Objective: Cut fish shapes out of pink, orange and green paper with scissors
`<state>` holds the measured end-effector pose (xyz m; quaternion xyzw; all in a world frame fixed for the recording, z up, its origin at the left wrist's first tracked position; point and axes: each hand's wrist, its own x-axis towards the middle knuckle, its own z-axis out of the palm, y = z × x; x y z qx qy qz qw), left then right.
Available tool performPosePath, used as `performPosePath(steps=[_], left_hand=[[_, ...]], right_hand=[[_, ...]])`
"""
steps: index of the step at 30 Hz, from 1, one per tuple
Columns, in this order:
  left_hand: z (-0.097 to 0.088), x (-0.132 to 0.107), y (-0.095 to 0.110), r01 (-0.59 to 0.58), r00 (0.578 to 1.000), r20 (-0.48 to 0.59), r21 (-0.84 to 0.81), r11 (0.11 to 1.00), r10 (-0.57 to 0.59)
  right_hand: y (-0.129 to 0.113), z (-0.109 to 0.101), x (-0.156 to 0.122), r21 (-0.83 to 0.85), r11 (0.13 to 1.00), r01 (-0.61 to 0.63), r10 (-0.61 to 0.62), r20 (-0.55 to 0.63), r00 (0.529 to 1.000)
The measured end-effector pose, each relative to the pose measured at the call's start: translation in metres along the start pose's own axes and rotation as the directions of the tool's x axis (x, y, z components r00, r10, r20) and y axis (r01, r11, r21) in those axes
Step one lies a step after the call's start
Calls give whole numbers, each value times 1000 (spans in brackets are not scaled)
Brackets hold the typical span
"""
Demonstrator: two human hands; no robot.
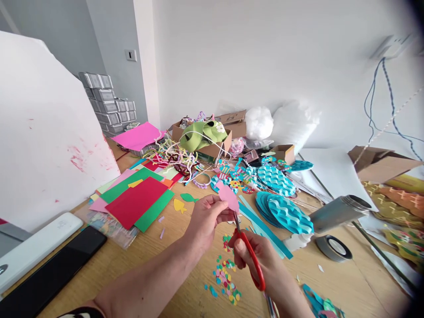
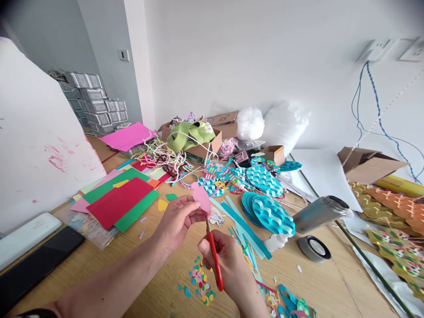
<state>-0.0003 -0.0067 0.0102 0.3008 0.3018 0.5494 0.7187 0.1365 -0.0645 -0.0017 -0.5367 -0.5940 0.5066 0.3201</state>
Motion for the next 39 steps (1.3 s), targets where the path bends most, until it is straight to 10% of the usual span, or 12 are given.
performPosePath(steps=[15, 39], left_hand=[[-12, 9, 17, 178, 964, 145, 266, 947, -222], [-14, 9, 16, 165, 957, 168, 363, 917, -238]], right_hand=[[-6, -27, -11, -82, 995, -49, 65, 208, 976], [1, -24, -10, -68, 995, -74, 88, 228, 970]])
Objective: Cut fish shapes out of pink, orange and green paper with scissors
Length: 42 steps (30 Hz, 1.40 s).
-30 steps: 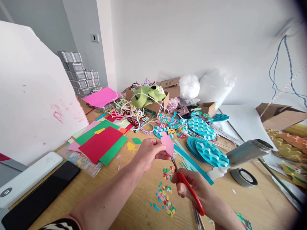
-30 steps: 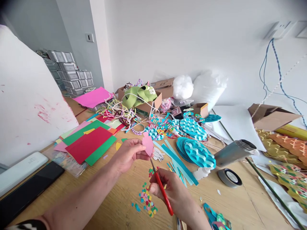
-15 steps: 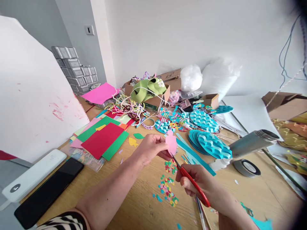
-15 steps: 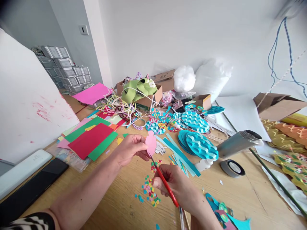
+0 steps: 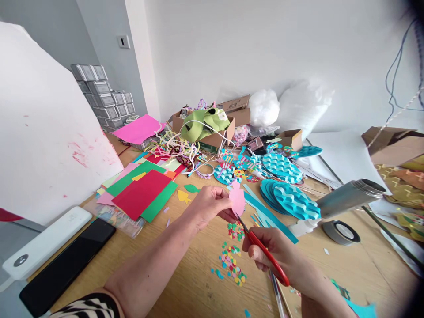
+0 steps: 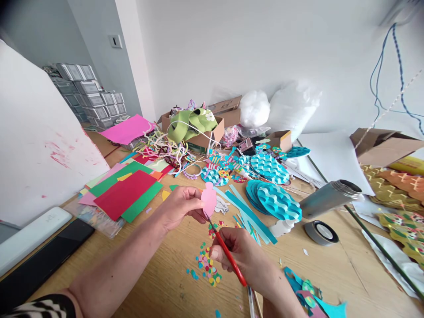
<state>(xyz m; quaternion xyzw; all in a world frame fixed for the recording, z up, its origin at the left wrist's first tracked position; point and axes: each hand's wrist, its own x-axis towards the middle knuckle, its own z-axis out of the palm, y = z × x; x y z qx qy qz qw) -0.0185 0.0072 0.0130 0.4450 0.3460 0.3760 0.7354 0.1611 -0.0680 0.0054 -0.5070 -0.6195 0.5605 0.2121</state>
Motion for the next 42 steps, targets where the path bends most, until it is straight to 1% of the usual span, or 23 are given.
performPosePath(steps=[9, 17, 28, 42], left_hand=[[-1, 0, 0, -3, 1000, 15, 13, 1000, 3], [-2, 1, -1, -1, 1000, 30, 20, 1000, 0], [-2, 1, -2, -3, 999, 38, 18, 1000, 3], [-1, 0, 0, 2, 1000, 17, 16, 1000, -2]], right_hand=[[-6, 1, 1, -12, 999, -42, 42, 8, 999], [-5, 0, 0, -39, 999, -31, 31, 12, 999], [-8, 1, 1, -54, 997, -51, 52, 18, 999], [-8, 1, 1, -65, 997, -52, 53, 13, 999]])
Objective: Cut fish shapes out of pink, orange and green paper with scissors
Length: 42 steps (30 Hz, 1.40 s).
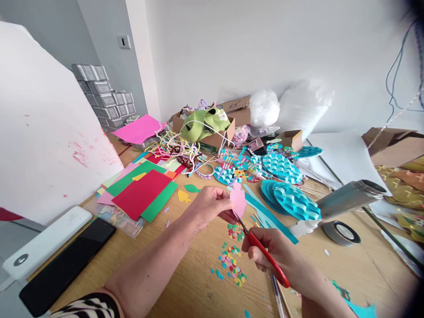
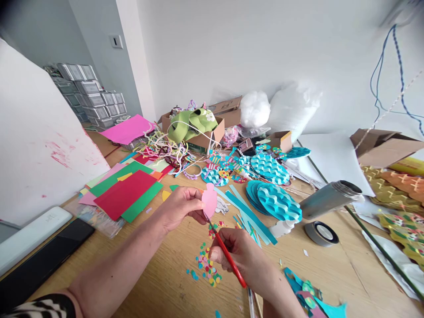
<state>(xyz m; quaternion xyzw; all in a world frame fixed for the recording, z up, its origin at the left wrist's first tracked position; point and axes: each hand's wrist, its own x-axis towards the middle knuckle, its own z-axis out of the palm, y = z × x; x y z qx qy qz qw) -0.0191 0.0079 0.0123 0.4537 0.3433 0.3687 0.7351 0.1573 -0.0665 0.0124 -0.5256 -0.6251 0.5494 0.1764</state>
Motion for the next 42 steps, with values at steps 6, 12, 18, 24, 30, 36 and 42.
performPosePath(steps=[6, 12, 18, 24, 30, 36, 42], left_hand=[[0, 1, 0, 2, 1000, 3, -4, 1000, -2], [-1, 0, -1, 5, 1000, 9, -9, 1000, -5], [-1, 0, -1, 7, 1000, 13, -1, 1000, -7], [-1, 1, -2, 10, 1000, 17, 9, 1000, -10], [-1, 0, -2, 10, 1000, 7, 15, 1000, -10], [0, 0, -1, 3, 1000, 6, -1, 1000, -3], [-1, 1, 0, -38, 998, -54, -66, 997, 34]], right_hand=[[3, -1, 1, 19, 1000, 18, -18, 3, 1000], [6, -1, 0, 51, 999, 7, -7, 10, 1000], [4, 0, 0, 51, 999, 14, -14, 1, 1000], [4, 0, -1, 50, 999, 3, -3, 1, 1000], [6, -1, 0, 73, 997, -3, 3, -1, 1000], [1, 1, -1, 58, 998, -7, 7, 5, 1000], [2, -2, -4, 20, 1000, 21, -21, 5, 1000]])
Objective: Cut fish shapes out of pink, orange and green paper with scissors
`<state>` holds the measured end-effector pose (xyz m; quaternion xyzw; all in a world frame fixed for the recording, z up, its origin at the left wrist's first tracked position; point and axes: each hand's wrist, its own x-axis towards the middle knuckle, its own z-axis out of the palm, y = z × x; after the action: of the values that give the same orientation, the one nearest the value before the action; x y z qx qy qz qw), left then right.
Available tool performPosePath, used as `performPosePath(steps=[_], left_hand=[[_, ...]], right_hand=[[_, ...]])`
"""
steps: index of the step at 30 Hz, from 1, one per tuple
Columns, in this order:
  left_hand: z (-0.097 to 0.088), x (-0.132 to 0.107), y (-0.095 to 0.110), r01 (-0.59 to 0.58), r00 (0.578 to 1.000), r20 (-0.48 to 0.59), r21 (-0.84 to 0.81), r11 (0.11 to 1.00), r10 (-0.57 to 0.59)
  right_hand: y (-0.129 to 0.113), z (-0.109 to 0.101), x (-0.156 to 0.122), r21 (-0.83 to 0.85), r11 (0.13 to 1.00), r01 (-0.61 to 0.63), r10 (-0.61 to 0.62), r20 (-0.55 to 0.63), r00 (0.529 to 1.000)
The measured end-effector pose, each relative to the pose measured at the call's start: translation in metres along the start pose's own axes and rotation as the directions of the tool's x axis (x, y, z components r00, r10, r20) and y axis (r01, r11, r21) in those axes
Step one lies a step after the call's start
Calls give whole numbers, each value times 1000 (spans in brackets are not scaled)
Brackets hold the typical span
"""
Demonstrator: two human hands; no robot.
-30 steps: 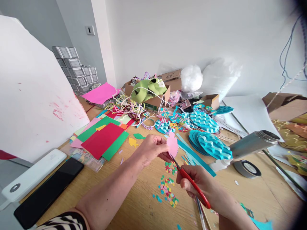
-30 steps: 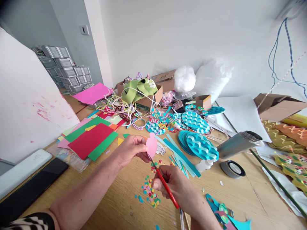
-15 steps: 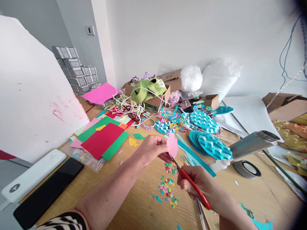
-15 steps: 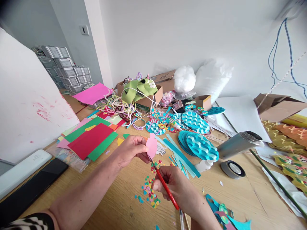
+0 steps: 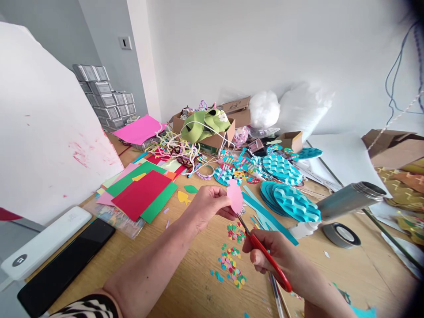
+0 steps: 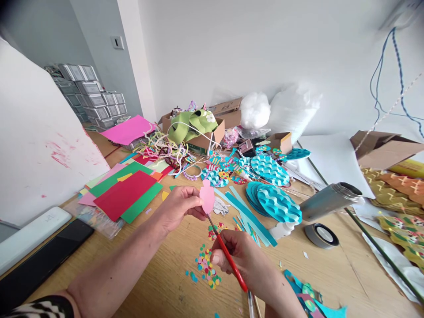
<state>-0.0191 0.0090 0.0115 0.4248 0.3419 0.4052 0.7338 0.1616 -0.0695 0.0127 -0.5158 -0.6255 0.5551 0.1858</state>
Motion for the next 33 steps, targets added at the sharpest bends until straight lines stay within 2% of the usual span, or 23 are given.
performPosePath(steps=[5, 8, 11, 14, 17, 19, 22, 25, 30, 33], left_hand=[[-2, 1, 1, -46, 998, -46, -40, 998, 44], [-2, 0, 1, -61, 997, -46, -44, 997, 59], [0, -1, 2, -59, 998, -22, -31, 998, 58], [2, -2, 0, -26, 998, 63, 38, 999, 23], [4, -4, -4, 27, 982, 178, 160, 987, -55], [4, -6, -8, 54, 960, 254, 248, 967, -119], [5, -8, -12, 56, 919, 341, 381, 923, -197], [6, -10, -13, 37, 903, 359, 484, 874, -237], [5, -10, -12, -9, 920, 324, 579, 815, -221], [3, -8, -11, -43, 950, 270, 611, 790, -158]], right_hand=[[3, -7, -3, -19, 999, 29, -30, -43, 999], [2, -10, -2, -13, 999, 53, -55, -182, 982], [1, -13, 0, -46, 994, 96, -106, -369, 923], [4, -16, 0, -65, 986, 151, -163, -506, 847], [6, -15, 0, 7, 983, 185, -143, -609, 780], [4, -11, 0, 74, 970, 230, -131, -641, 756], [-3, -5, 0, 112, 959, 260, -131, -641, 756], [-8, -3, -3, 95, 972, 215, -110, -623, 774], [-4, -10, -10, 38, 986, 161, -115, -546, 830], [-3, -11, -11, -1, 991, 135, -113, -549, 828]])
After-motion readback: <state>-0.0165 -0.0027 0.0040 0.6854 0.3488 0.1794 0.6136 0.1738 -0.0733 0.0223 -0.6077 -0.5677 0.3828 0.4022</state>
